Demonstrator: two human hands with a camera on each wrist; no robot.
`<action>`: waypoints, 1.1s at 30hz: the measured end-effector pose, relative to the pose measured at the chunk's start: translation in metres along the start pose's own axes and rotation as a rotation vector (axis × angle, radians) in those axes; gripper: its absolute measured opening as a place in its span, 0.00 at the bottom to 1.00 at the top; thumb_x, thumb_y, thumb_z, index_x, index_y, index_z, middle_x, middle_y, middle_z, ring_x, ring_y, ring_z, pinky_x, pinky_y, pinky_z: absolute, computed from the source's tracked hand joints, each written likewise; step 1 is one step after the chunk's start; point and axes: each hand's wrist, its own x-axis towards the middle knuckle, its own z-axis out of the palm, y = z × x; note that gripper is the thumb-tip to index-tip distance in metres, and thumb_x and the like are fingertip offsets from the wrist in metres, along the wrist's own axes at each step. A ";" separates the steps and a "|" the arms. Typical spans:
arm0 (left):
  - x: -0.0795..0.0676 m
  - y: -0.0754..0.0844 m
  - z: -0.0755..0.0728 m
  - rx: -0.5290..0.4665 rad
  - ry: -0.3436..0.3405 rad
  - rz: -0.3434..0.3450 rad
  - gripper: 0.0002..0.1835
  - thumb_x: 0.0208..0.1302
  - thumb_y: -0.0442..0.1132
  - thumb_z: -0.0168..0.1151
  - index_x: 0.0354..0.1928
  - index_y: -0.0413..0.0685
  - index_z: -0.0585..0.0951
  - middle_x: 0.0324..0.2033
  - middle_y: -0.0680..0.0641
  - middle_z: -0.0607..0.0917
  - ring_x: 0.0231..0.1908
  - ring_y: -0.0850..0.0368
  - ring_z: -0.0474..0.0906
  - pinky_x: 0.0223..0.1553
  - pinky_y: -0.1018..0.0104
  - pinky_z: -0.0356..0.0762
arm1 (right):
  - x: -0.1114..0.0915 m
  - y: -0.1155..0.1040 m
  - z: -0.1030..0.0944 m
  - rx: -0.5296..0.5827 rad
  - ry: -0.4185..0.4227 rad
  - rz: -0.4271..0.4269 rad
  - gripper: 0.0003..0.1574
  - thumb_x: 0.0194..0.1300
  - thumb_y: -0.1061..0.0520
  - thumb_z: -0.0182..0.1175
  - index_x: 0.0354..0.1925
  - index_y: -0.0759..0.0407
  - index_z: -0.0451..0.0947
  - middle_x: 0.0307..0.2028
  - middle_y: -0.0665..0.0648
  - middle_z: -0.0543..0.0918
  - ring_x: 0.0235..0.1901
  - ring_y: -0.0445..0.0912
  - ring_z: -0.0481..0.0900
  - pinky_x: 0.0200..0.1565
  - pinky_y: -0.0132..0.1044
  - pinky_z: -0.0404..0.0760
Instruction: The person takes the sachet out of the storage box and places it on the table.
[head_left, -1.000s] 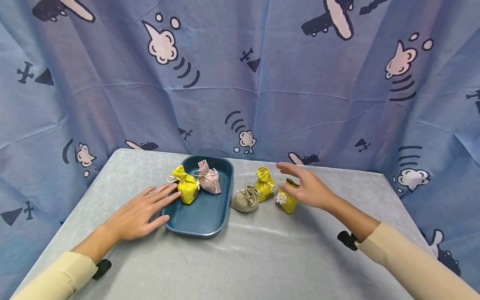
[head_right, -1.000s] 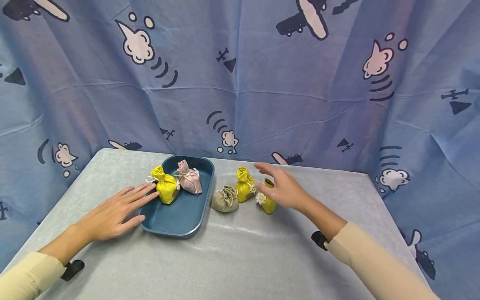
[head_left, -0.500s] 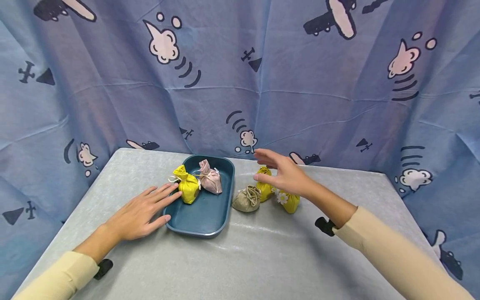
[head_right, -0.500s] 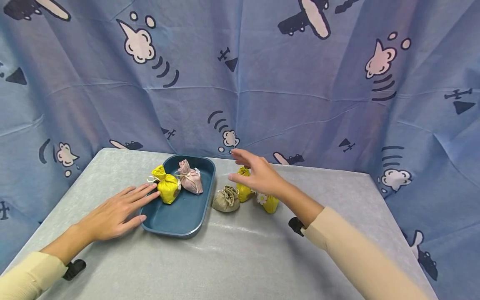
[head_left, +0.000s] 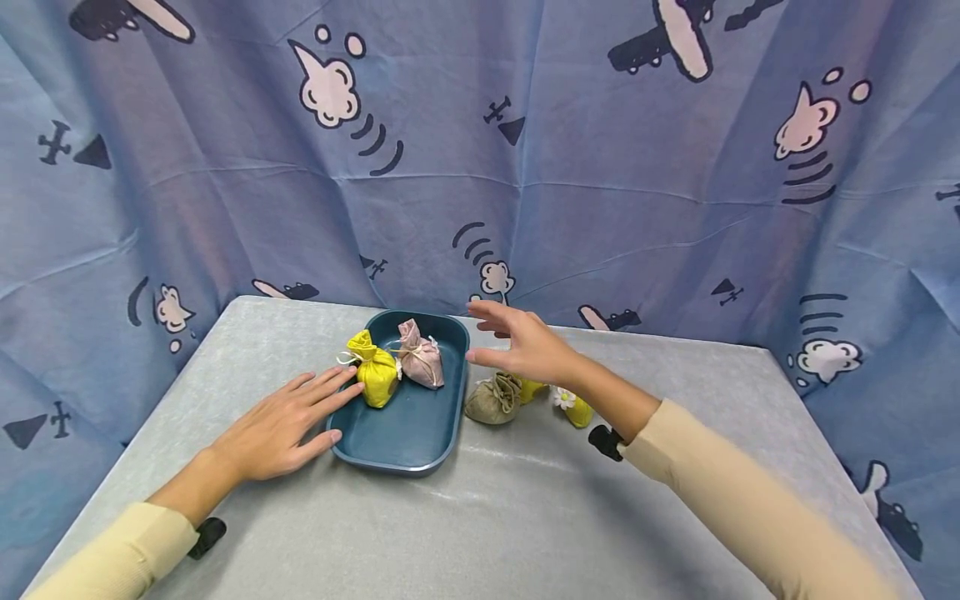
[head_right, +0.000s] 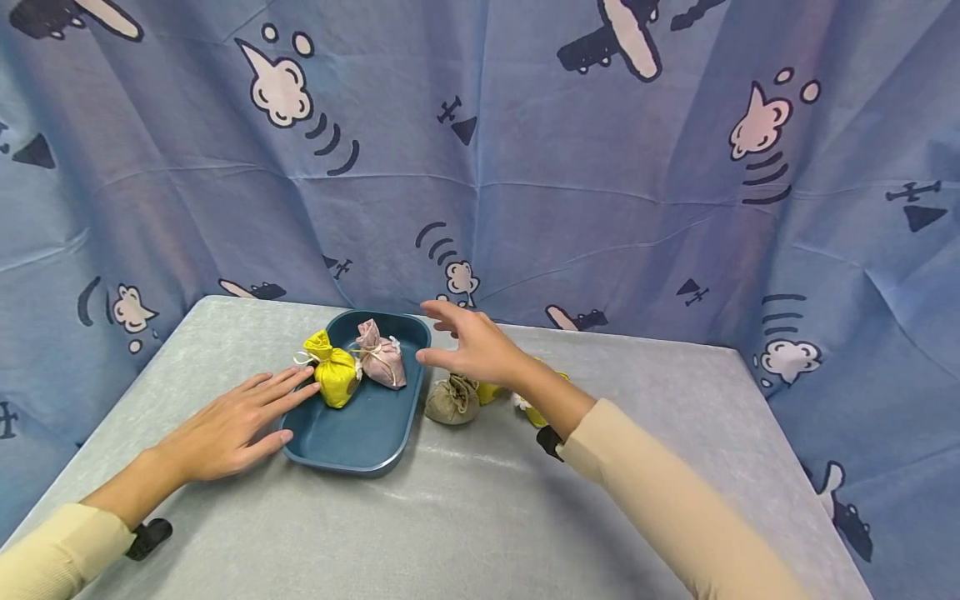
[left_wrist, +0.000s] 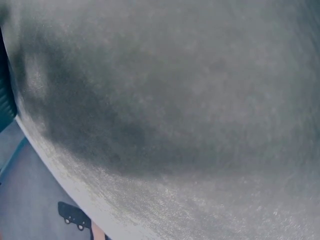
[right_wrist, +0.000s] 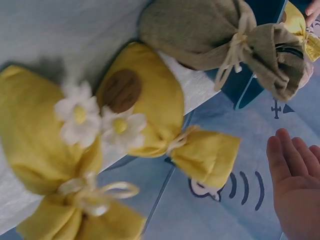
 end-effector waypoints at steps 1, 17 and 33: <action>0.000 0.000 0.000 -0.001 -0.001 -0.001 0.35 0.71 0.51 0.58 0.76 0.52 0.62 0.76 0.46 0.59 0.73 0.46 0.57 0.70 0.44 0.55 | 0.003 -0.001 0.002 -0.005 -0.004 0.001 0.44 0.64 0.53 0.68 0.72 0.60 0.63 0.68 0.59 0.71 0.64 0.54 0.73 0.65 0.48 0.71; -0.001 0.000 0.001 -0.006 -0.004 -0.006 0.35 0.72 0.52 0.57 0.76 0.52 0.62 0.76 0.46 0.59 0.74 0.46 0.57 0.70 0.44 0.55 | 0.038 -0.022 0.029 -0.018 -0.077 0.026 0.43 0.65 0.56 0.67 0.73 0.62 0.62 0.71 0.60 0.68 0.66 0.56 0.71 0.65 0.50 0.71; -0.001 -0.001 0.001 -0.017 -0.010 -0.019 0.35 0.72 0.52 0.57 0.77 0.54 0.61 0.76 0.47 0.59 0.74 0.48 0.56 0.71 0.46 0.53 | 0.056 -0.027 0.053 -0.087 -0.087 0.073 0.44 0.65 0.52 0.68 0.72 0.61 0.63 0.70 0.60 0.69 0.66 0.57 0.71 0.64 0.48 0.73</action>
